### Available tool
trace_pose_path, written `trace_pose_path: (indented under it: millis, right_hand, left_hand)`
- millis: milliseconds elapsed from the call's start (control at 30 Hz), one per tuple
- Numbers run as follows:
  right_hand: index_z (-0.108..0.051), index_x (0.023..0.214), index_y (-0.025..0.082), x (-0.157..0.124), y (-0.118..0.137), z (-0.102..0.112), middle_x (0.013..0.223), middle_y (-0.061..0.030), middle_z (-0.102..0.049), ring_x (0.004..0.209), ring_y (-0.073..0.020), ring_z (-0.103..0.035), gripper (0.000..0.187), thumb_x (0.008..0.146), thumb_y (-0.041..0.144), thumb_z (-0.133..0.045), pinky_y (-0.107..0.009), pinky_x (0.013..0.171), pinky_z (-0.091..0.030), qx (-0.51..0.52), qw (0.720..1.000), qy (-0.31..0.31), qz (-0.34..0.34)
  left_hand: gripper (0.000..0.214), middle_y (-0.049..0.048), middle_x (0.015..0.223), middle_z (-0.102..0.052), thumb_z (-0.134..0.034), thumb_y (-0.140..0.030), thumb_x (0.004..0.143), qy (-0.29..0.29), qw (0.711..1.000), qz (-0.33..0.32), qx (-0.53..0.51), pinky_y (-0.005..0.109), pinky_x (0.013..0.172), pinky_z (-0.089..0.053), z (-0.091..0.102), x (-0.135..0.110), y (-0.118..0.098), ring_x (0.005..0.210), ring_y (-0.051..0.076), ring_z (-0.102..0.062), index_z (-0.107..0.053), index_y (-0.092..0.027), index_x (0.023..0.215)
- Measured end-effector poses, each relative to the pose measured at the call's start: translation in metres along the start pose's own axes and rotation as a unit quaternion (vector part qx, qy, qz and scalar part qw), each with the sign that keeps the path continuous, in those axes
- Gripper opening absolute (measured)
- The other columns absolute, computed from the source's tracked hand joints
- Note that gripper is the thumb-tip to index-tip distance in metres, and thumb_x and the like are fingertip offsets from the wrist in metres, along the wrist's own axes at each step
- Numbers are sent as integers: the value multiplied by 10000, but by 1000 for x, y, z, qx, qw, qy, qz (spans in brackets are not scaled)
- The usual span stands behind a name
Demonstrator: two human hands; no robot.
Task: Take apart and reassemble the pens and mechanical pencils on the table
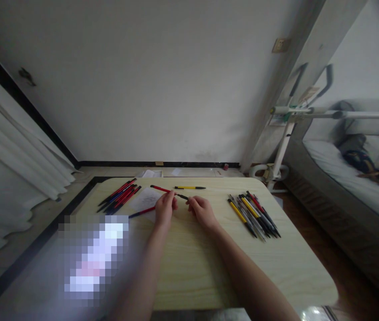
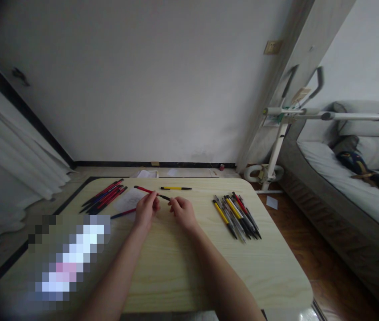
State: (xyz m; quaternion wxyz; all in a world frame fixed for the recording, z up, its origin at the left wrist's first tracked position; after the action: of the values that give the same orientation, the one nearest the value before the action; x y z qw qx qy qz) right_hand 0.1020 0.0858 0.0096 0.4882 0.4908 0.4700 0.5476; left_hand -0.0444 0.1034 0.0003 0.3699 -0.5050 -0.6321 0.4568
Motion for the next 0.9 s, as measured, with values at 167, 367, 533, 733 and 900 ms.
trace_pose_path:
  millis: [167, 367, 533, 733, 900]
  right_hand:
    - [-593, 721, 128, 0, -2, 0, 527, 10, -498, 420, -70, -395, 389, 792, 464, -412, -176, 389, -299, 7, 1000, -5, 1]
    - [-599, 720, 130, 0, -2, 1, 531, 8, -507, 422, -72, -400, 400, 792, 472, -405, -179, 393, -306, 6, 1000, -6, 6]
    - [-598, 720, 130, -1, 1, 1, 534, 4, -513, 424, -76, -404, 404, 788, 481, -408, -182, 398, -313, -4, 1000, -3, 4]
    - [-598, 707, 131, -1, 2, 0, 534, 6, -512, 430, -74, -410, 397, 792, 470, -409, -182, 406, -317, -10, 1000, -4, 7]
    - [-599, 709, 139, -1, 0, 1, 527, 14, -511, 421, -75, -408, 402, 783, 488, -414, -184, 394, -308, -4, 1000, -4, 2]
  left_hand:
    - [361, -40, 489, -484, -641, -470, 579, -38, 999, 3, -4, 183, 399, -325, 7, 1, -4, 399, 53, -422, -565, -128, 668]
    - [371, 16, 627, -593, -619, -460, 606, -36, 999, 31, -10, 201, 435, -393, 9, 2, 3, 447, 81, -514, -572, -121, 750]
    - [364, 61, 741, -643, -587, -448, 643, -27, 999, 39, -12, 212, 453, -419, 9, 3, 4, 509, 116, -583, -561, -125, 807]
    - [335, 71, 759, -658, -588, -424, 650, -23, 998, 51, -33, 205, 442, -418, 9, 2, 1, 509, 121, -594, -548, -132, 809]
    - [315, 62, 765, -659, -586, -407, 655, -28, 997, 54, -40, 205, 460, -422, 11, 3, 1, 512, 112, -591, -549, -137, 815]
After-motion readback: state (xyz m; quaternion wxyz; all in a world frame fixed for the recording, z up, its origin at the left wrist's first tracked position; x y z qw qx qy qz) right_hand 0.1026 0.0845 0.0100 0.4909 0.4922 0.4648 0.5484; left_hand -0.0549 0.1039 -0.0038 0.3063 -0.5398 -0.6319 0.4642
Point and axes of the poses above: each hand's wrist, its own x-axis towards the middle knuckle, its own z-axis out of the back of the hand, y = z × x, the point moved 9 cm from there along x, towards the middle knuckle
